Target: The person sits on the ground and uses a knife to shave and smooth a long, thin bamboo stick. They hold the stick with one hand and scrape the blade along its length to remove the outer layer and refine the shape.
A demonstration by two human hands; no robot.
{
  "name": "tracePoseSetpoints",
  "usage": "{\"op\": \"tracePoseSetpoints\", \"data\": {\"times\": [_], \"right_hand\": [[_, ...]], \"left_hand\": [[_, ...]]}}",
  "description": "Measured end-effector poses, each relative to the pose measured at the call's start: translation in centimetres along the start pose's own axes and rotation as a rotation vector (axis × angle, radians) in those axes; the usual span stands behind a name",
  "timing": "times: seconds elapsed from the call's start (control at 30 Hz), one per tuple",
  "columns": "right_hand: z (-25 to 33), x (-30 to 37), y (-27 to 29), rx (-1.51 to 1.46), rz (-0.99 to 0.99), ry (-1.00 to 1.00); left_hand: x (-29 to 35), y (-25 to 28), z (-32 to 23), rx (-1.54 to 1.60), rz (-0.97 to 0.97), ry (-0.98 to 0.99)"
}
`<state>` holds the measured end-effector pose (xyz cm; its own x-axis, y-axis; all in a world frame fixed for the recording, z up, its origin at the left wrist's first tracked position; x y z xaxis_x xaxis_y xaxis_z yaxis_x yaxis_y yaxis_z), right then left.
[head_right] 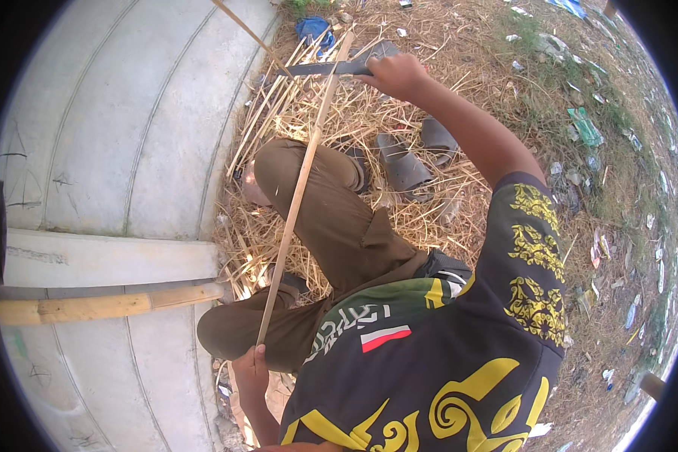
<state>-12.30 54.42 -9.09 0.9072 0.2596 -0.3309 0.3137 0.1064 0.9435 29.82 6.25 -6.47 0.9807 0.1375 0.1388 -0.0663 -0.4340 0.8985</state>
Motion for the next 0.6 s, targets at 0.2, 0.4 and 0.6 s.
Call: {"op": "tracePoseSetpoints", "data": {"times": [0.2,0.4,0.6], "right_hand": [[2.2,-0.4,-2.1,-0.625,0.208,-0.322],[3.5,2.8,1.4,-0.366,-0.013,-0.061],[-7.1,-2.2,-1.5,-0.259,-0.029,-0.485]], "left_hand": [[-1.5,-0.3,-0.5,0.089,0.057,0.035],[-0.1,0.8,2.9,0.064,-0.007,0.08],[3.0,1.6,1.6,-0.132,0.015,0.082]]}}
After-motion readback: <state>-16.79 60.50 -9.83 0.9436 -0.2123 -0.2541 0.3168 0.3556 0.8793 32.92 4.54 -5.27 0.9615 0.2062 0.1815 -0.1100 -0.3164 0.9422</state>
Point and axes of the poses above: each hand's wrist, its own x-axis away from the middle knuckle, its own y-axis out of the back of the hand, z = x × y, the point moved 7 cm from there along -x, towards the middle knuckle
